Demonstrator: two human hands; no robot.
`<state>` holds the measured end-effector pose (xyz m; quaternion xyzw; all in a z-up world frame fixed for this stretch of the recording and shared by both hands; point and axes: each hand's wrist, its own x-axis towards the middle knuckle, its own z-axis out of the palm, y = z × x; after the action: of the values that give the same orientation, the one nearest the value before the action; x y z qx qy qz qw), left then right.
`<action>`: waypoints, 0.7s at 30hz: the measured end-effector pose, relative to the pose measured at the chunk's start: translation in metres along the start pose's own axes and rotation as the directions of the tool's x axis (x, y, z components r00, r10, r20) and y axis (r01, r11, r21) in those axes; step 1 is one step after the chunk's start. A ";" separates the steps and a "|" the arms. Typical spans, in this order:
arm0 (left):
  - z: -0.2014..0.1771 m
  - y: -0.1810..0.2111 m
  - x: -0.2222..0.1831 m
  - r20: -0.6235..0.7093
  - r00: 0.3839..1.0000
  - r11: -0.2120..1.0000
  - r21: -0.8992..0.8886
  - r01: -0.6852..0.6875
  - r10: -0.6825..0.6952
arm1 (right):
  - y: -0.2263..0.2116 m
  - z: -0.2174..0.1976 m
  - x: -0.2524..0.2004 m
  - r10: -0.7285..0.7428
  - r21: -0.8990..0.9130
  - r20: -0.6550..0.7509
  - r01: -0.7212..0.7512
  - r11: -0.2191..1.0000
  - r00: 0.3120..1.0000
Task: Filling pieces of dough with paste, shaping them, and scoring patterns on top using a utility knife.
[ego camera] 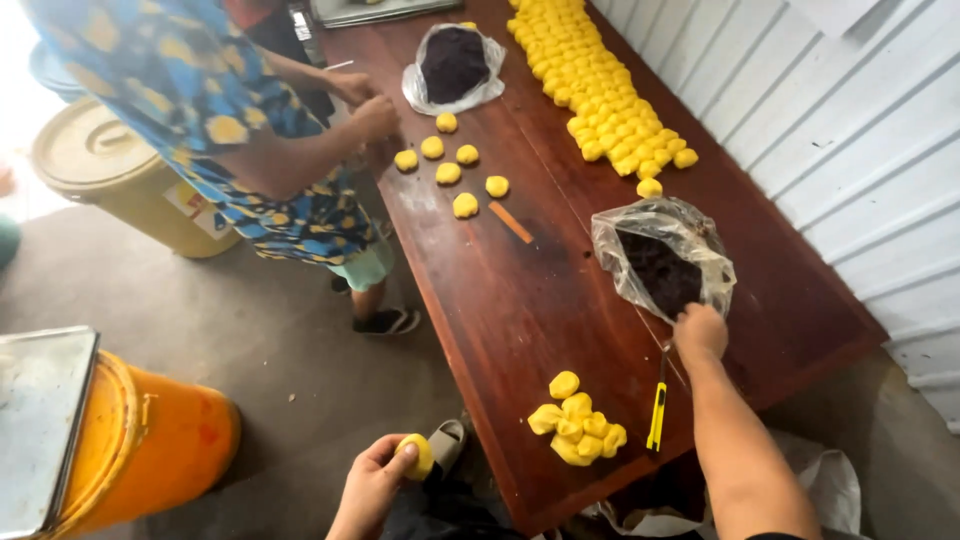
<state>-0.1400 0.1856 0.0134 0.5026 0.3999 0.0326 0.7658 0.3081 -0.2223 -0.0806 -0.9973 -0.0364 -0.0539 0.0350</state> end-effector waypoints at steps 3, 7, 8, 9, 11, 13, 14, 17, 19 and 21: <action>0.016 0.020 -0.019 -0.037 0.999 0.987 0.154 0.044 -0.039 | 0.011 0.004 -0.003 0.158 0.175 0.019 -0.159 0.972 0.987; 0.033 0.029 -0.029 0.008 0.999 0.983 0.176 0.046 -0.048 | 0.035 0.006 -0.011 0.189 0.479 -0.225 -0.061 0.876 0.956; 0.041 0.035 -0.034 -0.010 0.998 0.972 0.228 0.063 -0.062 | 0.038 -0.003 -0.017 0.290 0.626 -0.178 -0.119 0.771 0.940; 0.048 0.038 -0.036 0.002 0.997 0.965 0.250 0.076 -0.079 | 0.038 -0.011 -0.023 0.315 0.622 -0.166 -0.148 0.769 0.934; 0.067 0.044 -0.037 0.059 0.988 0.960 0.250 0.122 -0.141 | 0.041 -0.031 -0.028 0.438 0.966 0.236 -0.158 -0.206 0.867; 0.097 0.050 -0.039 0.162 0.971 0.960 0.246 0.135 -0.178 | 0.038 -0.068 -0.066 0.287 0.897 0.232 -0.090 -0.432 0.930; 0.112 0.054 -0.040 0.246 0.950 0.967 0.217 0.136 -0.189 | 0.032 -0.088 -0.077 0.106 0.765 0.162 -0.057 -0.642 0.981; 0.157 0.034 -0.025 0.515 0.854 0.980 0.196 -0.032 -0.075 | -0.001 -0.160 -0.148 -0.008 0.753 0.015 -0.017 -0.657 1.000; 0.201 0.028 -0.032 0.518 0.855 0.944 0.295 -0.149 -0.027 | 0.004 -0.144 -0.173 0.090 0.799 0.014 0.042 -0.599 0.996; 0.242 0.041 -0.057 0.528 0.848 0.883 0.384 -0.272 0.032 | 0.003 -0.147 -0.197 0.181 0.839 -0.002 0.101 -0.535 0.983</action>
<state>-0.0076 -0.0004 0.1211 0.6852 0.1386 -0.1308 0.7030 0.0977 -0.2500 0.0429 -0.4406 -0.0194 -0.0726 0.8946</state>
